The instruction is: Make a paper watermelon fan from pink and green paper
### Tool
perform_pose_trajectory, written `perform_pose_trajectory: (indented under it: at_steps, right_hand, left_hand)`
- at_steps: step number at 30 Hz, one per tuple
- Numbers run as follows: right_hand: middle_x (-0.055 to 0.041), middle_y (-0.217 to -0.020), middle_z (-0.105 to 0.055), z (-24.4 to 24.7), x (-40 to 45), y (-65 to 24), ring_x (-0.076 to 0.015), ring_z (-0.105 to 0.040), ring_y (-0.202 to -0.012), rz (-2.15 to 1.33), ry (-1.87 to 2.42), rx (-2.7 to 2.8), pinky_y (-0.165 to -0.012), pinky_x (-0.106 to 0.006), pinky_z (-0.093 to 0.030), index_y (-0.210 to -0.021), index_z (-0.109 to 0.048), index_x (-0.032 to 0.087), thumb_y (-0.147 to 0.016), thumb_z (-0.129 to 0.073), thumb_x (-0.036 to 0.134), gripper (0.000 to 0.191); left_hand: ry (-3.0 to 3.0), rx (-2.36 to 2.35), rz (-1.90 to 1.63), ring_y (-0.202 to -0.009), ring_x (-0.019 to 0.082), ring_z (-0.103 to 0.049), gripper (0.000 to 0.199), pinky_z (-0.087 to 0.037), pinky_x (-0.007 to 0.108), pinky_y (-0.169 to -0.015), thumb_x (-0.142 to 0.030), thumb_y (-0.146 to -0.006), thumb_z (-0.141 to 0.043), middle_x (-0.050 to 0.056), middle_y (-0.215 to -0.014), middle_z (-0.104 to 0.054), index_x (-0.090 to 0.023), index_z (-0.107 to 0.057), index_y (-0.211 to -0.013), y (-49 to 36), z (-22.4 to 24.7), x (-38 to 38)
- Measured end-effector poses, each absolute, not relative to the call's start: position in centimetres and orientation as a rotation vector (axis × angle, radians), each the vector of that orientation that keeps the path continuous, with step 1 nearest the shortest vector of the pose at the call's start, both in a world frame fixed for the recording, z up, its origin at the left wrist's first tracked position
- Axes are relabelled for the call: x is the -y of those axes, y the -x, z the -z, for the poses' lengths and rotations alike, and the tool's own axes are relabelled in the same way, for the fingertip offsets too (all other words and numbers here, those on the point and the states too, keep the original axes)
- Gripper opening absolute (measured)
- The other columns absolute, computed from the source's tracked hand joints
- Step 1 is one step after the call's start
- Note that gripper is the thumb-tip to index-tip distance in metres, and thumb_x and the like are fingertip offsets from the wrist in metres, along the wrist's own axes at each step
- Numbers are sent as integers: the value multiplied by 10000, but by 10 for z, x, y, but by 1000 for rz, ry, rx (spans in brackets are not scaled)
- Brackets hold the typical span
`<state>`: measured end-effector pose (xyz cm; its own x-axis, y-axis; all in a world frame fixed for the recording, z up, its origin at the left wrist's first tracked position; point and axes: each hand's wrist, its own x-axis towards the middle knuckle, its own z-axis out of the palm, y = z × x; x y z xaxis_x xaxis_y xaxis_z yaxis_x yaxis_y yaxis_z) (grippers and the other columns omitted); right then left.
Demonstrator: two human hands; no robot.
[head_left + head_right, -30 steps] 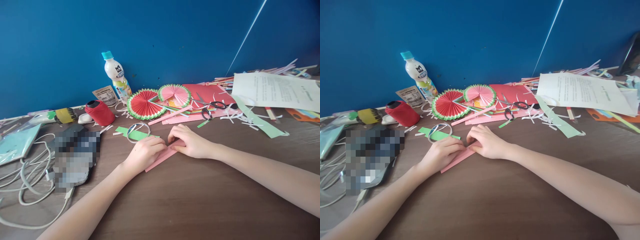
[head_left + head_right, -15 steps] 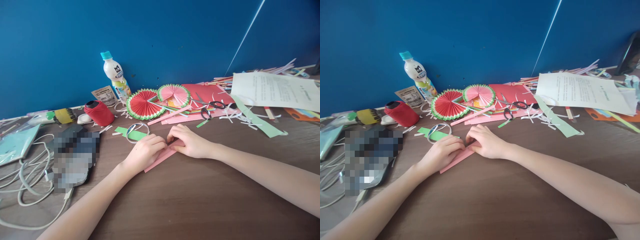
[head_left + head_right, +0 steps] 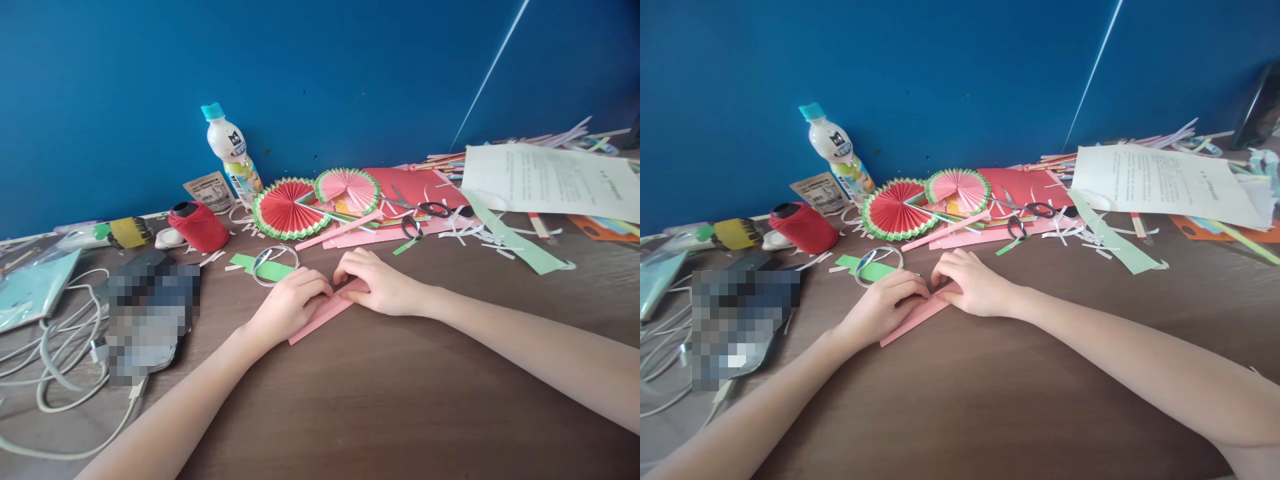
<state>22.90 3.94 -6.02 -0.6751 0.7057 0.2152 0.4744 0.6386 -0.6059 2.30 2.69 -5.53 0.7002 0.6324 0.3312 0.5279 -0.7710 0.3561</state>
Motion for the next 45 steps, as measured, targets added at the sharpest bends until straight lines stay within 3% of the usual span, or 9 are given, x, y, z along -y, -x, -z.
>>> perform_pose_trajectory:
  at_steps: [14, 21, 38, 45]
  right_hand:
    - [-31, -918, -553, 59, -39, -230, -206, -425, -931, -736, 933, 2423, -834, -363, -345, -845, -506, 209, -799, -545, 167, 73]
    - [-32, -918, -551, 58, -40, -230, -208, -419, -956, -748, 940, 2429, -847, -361, -346, -850, -508, 200, -798, -557, 168, 78]
    - [-30, -894, -539, 54, -42, -231, -205, -440, -943, -868, 924, 2369, -831, -361, -378, -806, -489, 207, -778, -566, 174, 88]
    - [-31, -896, -539, 53, -42, -233, -204, -443, -944, -858, 922, 2379, -831, -355, -378, -814, -494, 203, -779, -571, 163, 93]
  left_hand:
    - [-2715, -896, -590, -778, 136, -517, 169, -419, 270, -739, -87, -857, -445, 17, -830, -615, -170, -575, -789, -23, 53, -29]
    - [-2515, -1036, -568, -772, 128, -525, 130, -430, 250, -729, -41, -782, -518, 7, -823, -584, -167, -550, -775, -25, 50, -28]
    - [-2679, -1005, -369, -764, 150, -489, 117, -410, 274, -701, -128, -847, -480, 25, -823, -544, -166, -560, -771, -34, 46, -36]
    - [-2648, -1000, -442, -760, 146, -494, 121, -414, 269, -696, -102, -839, -469, 19, -809, -542, -166, -546, -770, -34, 44, -34]
